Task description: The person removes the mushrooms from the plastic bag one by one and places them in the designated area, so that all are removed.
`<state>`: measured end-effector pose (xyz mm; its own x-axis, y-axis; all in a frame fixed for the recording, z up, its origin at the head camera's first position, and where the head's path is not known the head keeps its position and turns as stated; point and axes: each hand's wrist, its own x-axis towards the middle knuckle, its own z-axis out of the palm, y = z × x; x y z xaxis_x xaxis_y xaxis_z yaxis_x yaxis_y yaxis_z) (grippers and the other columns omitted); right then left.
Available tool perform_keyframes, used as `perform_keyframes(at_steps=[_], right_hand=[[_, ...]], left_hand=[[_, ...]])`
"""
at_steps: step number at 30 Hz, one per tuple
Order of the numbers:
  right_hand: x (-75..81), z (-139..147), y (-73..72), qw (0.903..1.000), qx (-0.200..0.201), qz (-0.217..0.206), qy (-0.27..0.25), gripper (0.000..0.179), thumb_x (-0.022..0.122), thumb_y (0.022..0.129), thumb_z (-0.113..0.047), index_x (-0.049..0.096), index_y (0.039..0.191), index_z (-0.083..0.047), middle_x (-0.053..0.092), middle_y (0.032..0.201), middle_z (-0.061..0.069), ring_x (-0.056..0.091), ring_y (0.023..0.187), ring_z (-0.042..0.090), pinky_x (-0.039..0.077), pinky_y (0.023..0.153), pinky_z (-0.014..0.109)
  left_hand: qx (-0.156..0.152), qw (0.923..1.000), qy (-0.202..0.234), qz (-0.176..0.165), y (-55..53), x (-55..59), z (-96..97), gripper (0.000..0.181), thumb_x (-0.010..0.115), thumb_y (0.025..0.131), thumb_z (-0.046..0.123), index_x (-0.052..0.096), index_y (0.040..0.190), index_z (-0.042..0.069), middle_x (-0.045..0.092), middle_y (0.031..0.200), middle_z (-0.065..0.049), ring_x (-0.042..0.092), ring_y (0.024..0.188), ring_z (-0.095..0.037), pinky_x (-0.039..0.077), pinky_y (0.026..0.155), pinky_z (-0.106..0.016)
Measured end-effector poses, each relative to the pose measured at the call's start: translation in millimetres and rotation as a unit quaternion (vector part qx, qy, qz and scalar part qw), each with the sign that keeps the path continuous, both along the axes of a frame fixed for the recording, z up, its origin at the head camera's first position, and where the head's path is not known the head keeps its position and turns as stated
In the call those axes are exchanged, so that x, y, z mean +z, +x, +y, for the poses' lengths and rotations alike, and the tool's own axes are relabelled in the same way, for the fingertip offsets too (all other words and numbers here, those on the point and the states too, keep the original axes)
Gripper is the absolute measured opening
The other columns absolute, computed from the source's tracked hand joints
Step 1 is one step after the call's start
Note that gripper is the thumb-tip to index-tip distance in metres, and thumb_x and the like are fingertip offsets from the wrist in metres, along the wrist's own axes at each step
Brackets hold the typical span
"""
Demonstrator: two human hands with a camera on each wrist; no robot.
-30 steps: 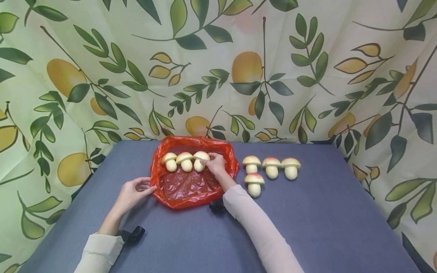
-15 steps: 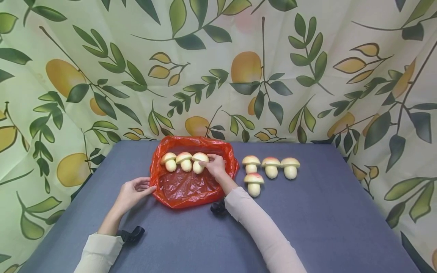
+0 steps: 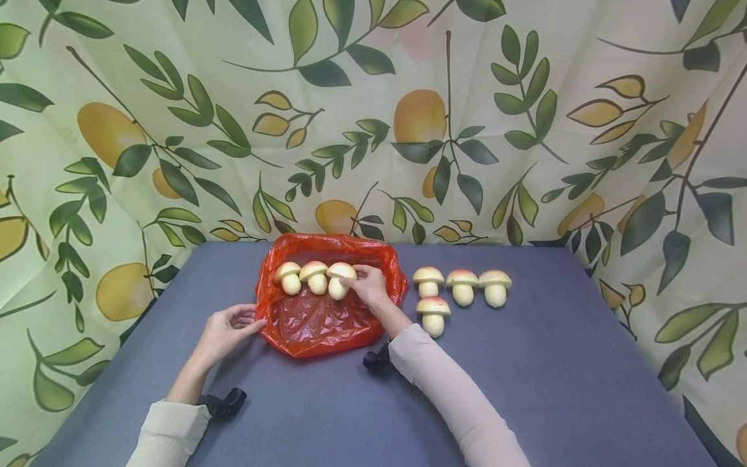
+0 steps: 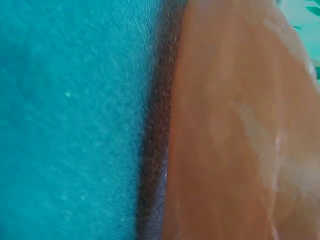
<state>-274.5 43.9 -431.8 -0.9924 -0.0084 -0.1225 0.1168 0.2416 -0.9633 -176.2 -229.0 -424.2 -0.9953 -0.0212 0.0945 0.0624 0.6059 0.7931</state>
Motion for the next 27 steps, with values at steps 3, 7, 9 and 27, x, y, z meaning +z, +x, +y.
perform_keyframes(at_steps=[3,7,9,27], right_hand=[[1.9,3,3.7,1.0000,0.004,-0.002,0.000,0.049,0.073,0.084,-0.015,0.058,0.127,0.004,0.063,0.127,0.025,0.061,0.121,0.035,0.051,0.102,0.043],[3.6,6,9.3,0.9999,0.009,-0.005,-0.001,0.049,0.073,0.084,-0.015,0.058,0.127,0.003,0.063,0.127,0.025,0.061,0.121,0.035,0.051,0.102,0.043],[3.4,8,11.3,0.9999,0.011,-0.007,-0.005,0.049,0.073,0.084,-0.015,0.058,0.128,0.003,0.063,0.127,0.025,0.061,0.121,0.035,0.051,0.102,0.042],[8.9,29,35.1,0.9976,0.053,-0.015,-0.043,0.051,0.071,0.086,-0.013,0.055,0.132,0.001,0.060,0.133,0.023,0.057,0.126,0.034,0.052,0.099,0.036]], left_hand=[[0.000,1.0000,0.001,0.000,-0.4,-0.3,0.0,0.035,0.074,0.084,0.013,0.065,0.112,-0.006,0.071,0.098,-0.022,0.065,0.079,-0.007,0.052,0.071,-0.012],[-0.001,1.0000,0.000,0.001,-0.2,-0.1,0.2,0.035,0.074,0.084,0.013,0.065,0.112,-0.007,0.071,0.098,-0.022,0.065,0.079,-0.007,0.052,0.071,-0.012],[-0.001,1.0000,-0.001,0.001,0.0,0.0,0.3,0.035,0.074,0.084,0.013,0.065,0.112,-0.006,0.071,0.098,-0.022,0.065,0.079,-0.006,0.052,0.071,-0.012],[-0.002,1.0000,-0.004,0.008,-1.6,-3.5,0.7,0.034,0.074,0.083,0.011,0.066,0.111,-0.007,0.071,0.096,-0.022,0.062,0.075,0.001,0.053,0.070,-0.012]])
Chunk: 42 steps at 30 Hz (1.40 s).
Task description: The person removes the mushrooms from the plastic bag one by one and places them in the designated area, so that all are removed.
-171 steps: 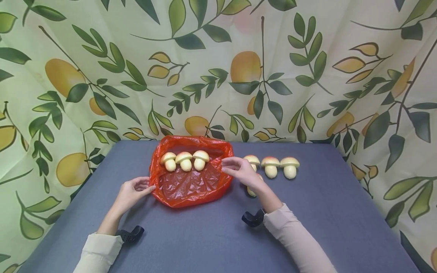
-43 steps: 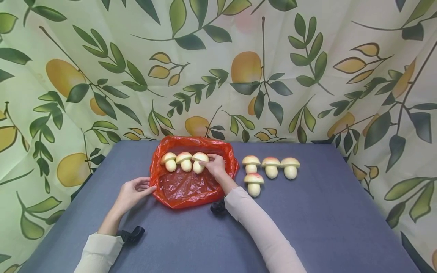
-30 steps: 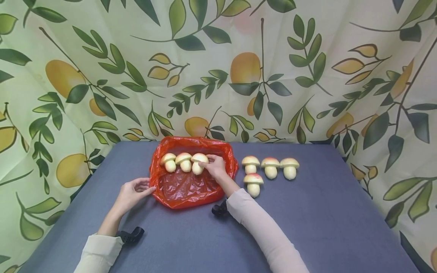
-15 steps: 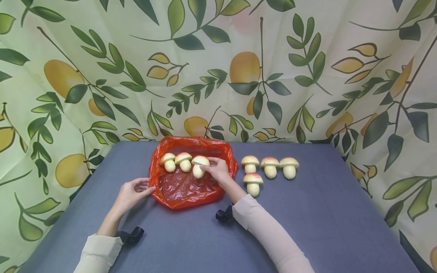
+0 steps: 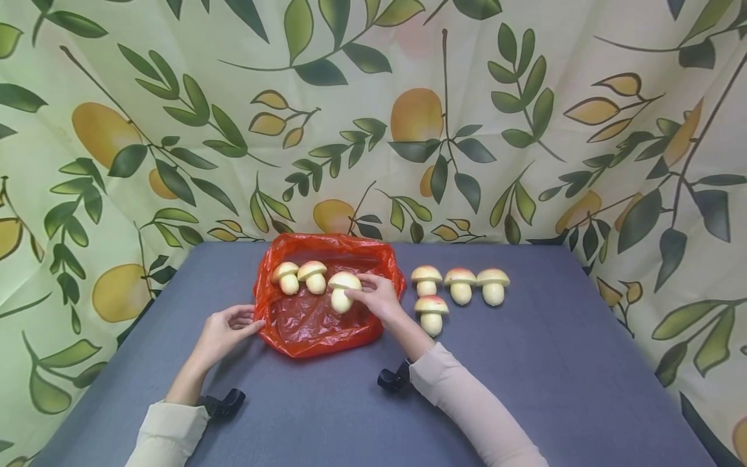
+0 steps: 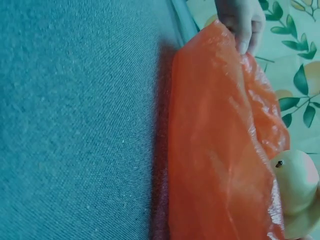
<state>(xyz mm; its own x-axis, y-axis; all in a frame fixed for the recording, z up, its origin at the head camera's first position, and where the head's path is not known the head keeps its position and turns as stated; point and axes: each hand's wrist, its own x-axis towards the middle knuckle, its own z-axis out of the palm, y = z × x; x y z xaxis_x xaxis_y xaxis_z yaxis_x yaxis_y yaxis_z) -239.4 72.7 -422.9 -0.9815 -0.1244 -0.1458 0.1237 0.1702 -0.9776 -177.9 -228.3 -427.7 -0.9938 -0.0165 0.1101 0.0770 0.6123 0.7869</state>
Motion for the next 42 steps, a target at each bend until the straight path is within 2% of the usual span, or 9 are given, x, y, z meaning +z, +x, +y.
perform_keyframes(at_steps=[12,17,25,28,32,40,42], right_hand=[[3.9,10,13.2,0.9994,0.032,0.005,-0.013,0.052,0.069,0.086,-0.013,0.054,0.134,0.000,0.062,0.130,0.023,0.059,0.124,0.032,0.052,0.095,0.028],[5.3,15,17.7,0.9988,0.045,0.014,-0.015,0.052,0.069,0.087,-0.013,0.053,0.134,0.002,0.062,0.128,0.025,0.062,0.120,0.028,0.052,0.087,0.021],[9.9,26,26.1,0.9990,0.039,0.017,-0.016,0.051,0.070,0.086,-0.012,0.055,0.133,-0.001,0.062,0.130,0.022,0.062,0.121,0.027,0.052,0.092,0.024],[10.9,30,28.1,0.9989,0.038,0.020,-0.020,0.050,0.070,0.086,-0.011,0.055,0.133,-0.001,0.062,0.130,0.023,0.063,0.118,0.024,0.051,0.086,0.018],[11.4,36,30.5,0.9987,0.041,0.026,-0.013,0.051,0.069,0.086,-0.010,0.055,0.133,0.000,0.061,0.130,0.023,0.063,0.117,0.022,0.050,0.083,0.015],[11.8,48,34.5,0.9979,0.059,0.026,0.003,0.052,0.069,0.087,-0.013,0.052,0.134,0.003,0.060,0.132,0.024,0.060,0.122,0.028,0.050,0.094,0.024],[12.9,51,36.8,0.9977,0.063,0.023,0.011,0.053,0.069,0.087,-0.014,0.052,0.135,0.003,0.059,0.133,0.024,0.061,0.121,0.025,0.049,0.097,0.026]], left_hand=[[0.004,1.0000,0.006,-0.003,0.9,1.4,0.9,0.034,0.075,0.083,0.011,0.066,0.110,-0.007,0.071,0.097,-0.023,0.063,0.076,-0.002,0.053,0.070,-0.013],[0.004,1.0000,0.005,-0.002,1.2,1.4,0.8,0.034,0.075,0.083,0.010,0.066,0.110,-0.007,0.071,0.096,-0.023,0.064,0.077,-0.004,0.053,0.070,-0.013],[0.001,1.0000,0.004,-0.001,1.9,1.6,0.8,0.034,0.075,0.083,0.011,0.066,0.111,-0.007,0.071,0.096,-0.023,0.064,0.077,-0.005,0.053,0.070,-0.013],[0.001,1.0000,0.002,-0.001,1.7,2.2,1.1,0.034,0.075,0.083,0.011,0.066,0.111,-0.007,0.071,0.096,-0.023,0.064,0.077,-0.005,0.053,0.070,-0.013],[0.001,1.0000,0.001,-0.001,1.6,3.0,1.0,0.035,0.075,0.083,0.012,0.066,0.111,-0.007,0.071,0.097,-0.023,0.064,0.077,-0.005,0.053,0.070,-0.013],[-0.004,1.0000,0.003,0.006,1.1,3.8,1.0,0.034,0.074,0.083,0.011,0.065,0.111,-0.008,0.071,0.096,-0.023,0.063,0.076,-0.002,0.054,0.071,-0.015],[-0.004,1.0000,0.003,0.005,1.5,3.4,1.0,0.035,0.074,0.083,0.011,0.065,0.111,-0.008,0.071,0.096,-0.023,0.062,0.076,-0.002,0.053,0.070,-0.014]])
